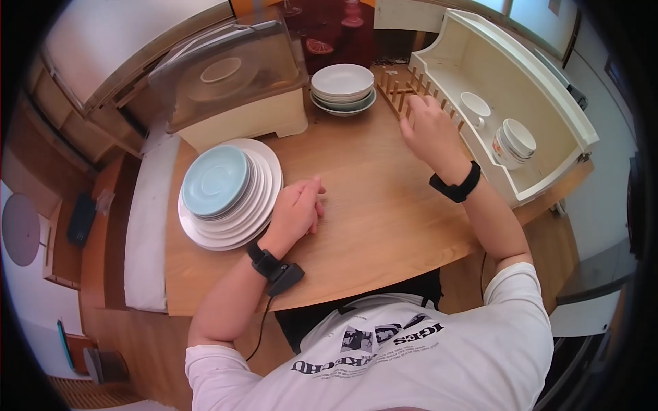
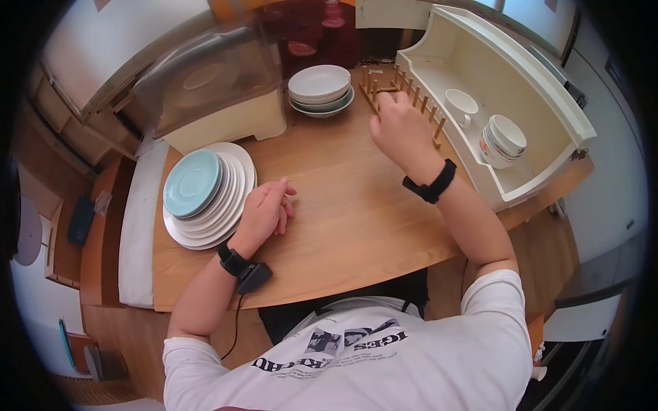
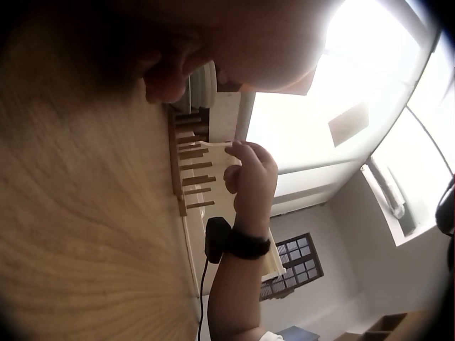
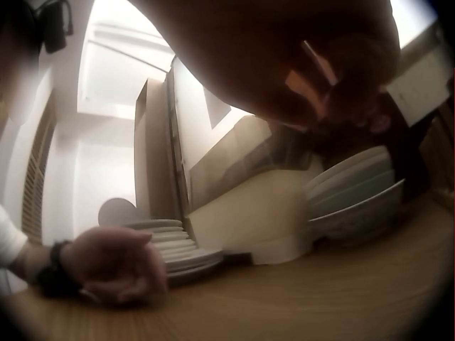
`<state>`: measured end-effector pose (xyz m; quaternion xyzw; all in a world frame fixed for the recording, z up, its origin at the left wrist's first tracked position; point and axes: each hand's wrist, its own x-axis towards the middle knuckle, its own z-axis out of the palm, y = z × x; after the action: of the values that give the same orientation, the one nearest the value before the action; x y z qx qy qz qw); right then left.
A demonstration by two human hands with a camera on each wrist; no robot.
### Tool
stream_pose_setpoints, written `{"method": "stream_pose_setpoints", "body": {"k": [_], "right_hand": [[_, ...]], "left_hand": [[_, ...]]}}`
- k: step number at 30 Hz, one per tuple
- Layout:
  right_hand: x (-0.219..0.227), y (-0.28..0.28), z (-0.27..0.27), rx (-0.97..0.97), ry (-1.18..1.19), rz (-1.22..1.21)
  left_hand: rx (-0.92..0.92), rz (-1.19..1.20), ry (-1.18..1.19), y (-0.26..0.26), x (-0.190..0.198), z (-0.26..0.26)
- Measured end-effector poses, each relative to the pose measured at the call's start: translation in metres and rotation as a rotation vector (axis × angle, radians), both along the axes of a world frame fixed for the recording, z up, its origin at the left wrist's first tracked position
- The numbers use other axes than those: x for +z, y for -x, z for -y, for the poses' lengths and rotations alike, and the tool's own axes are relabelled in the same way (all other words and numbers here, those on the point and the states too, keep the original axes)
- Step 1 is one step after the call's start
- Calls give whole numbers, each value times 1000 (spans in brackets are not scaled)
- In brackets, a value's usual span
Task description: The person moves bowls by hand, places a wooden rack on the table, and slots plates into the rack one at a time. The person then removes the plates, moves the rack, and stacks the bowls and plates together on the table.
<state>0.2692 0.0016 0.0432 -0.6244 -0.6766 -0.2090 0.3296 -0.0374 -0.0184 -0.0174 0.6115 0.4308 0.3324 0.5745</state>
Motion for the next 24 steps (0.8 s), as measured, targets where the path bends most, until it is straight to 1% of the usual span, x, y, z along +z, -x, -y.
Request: {"method": "stream_pose_setpoints", "body": {"k": [3,6,9,12,14,16,17,18,20,22,24], "right_hand": [[-2,-22,8,-232,213,88],[-24,-48,2,-74,294,99],[-17,-35,9,-135,322,151],[-5,-6,20,-26,358,115],[-1,17,34,192,432,117],[-3,38,47,523,558,-95],[7,50,60,609,539,-166],[27,61,78,695,518,-236],[38,65,85,782,363,-265],[42,54,76,778,107,-184],[50,28,66,643,188,-56]], "left_hand": [[-2,-19,-16,-1,0,0],[6,-25,-10,-2,0,0],[2,-21,-4,-2,0,0],[-3,-16,1,-2,0,0],[20,-18,-11,-3,1,2],[45,15,-51,-3,-1,3],[58,49,-85,-3,-5,3],[72,83,-118,-2,-6,2],[100,140,-163,-3,-3,3],[109,172,-190,-4,-1,6],[94,176,-211,-3,-1,6]]}}
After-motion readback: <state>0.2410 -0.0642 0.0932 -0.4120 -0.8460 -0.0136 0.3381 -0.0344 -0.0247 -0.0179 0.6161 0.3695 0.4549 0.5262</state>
